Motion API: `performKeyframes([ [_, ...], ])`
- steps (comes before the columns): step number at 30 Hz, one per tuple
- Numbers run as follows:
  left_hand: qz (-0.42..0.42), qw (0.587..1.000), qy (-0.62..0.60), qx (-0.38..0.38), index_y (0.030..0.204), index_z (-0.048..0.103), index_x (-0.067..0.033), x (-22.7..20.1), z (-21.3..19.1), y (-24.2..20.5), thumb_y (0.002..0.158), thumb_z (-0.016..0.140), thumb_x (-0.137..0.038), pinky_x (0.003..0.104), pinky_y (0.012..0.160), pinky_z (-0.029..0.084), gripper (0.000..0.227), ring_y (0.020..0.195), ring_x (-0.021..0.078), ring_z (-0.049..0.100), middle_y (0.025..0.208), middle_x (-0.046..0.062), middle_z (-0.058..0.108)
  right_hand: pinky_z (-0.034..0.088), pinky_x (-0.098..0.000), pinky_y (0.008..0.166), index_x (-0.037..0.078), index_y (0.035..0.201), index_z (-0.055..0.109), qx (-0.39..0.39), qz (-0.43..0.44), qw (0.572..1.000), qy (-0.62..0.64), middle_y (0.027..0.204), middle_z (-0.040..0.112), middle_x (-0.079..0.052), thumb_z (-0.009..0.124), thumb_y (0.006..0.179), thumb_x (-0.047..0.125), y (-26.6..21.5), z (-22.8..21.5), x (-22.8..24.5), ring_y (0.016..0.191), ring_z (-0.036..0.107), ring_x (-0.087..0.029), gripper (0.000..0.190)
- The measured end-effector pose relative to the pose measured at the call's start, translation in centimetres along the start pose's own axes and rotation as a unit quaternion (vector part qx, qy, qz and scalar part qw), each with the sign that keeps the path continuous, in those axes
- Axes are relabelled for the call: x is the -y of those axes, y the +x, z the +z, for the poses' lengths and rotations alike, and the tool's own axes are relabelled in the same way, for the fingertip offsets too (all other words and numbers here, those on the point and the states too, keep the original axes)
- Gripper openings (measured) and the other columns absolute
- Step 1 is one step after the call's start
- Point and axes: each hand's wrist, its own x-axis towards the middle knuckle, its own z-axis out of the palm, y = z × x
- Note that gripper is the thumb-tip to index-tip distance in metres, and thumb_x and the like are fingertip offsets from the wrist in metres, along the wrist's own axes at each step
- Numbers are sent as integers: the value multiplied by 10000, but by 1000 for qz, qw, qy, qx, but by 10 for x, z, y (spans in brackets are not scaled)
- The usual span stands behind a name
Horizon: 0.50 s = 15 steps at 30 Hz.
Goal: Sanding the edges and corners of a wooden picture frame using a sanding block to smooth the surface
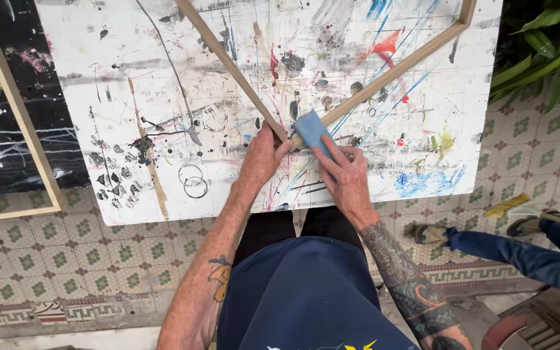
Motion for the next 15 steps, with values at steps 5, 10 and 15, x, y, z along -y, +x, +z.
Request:
performKeyframes([
  [5, 14, 1000, 10, -13, 1138, 485, 75, 0, 0, -7, 892, 682, -145, 600, 918, 500, 385, 1037, 470, 643, 1048, 346, 630, 372, -397, 938, 313, 1317, 616, -52, 30, 998, 3, 1473, 498, 10, 634, 968, 182, 5, 15, 13, 1165, 426, -232, 374],
  [10, 7, 1000, 22, -12, 1158, 490, 42, 14, 6, -2, 900, 677, -178, 624, 921, 472, 387, 1033, 449, 649, 1041, 291, 645, 376, -394, 936, 316, 1283, 638, -15, 33, 999, 23, 1456, 518, 11, 644, 945, 226, -12, 10, 10, 1161, 446, -224, 350],
  [15, 34, 999, 27, -17, 1233, 461, 14, 20, 8, -3, 898, 679, -198, 658, 934, 431, 453, 1088, 476, 610, 1106, 287, 625, 388, -411, 953, 307, 1294, 637, -46, 54, 997, 29, 1466, 501, 12, 641, 952, 209, -8, 23, 33, 1149, 439, -228, 355],
])
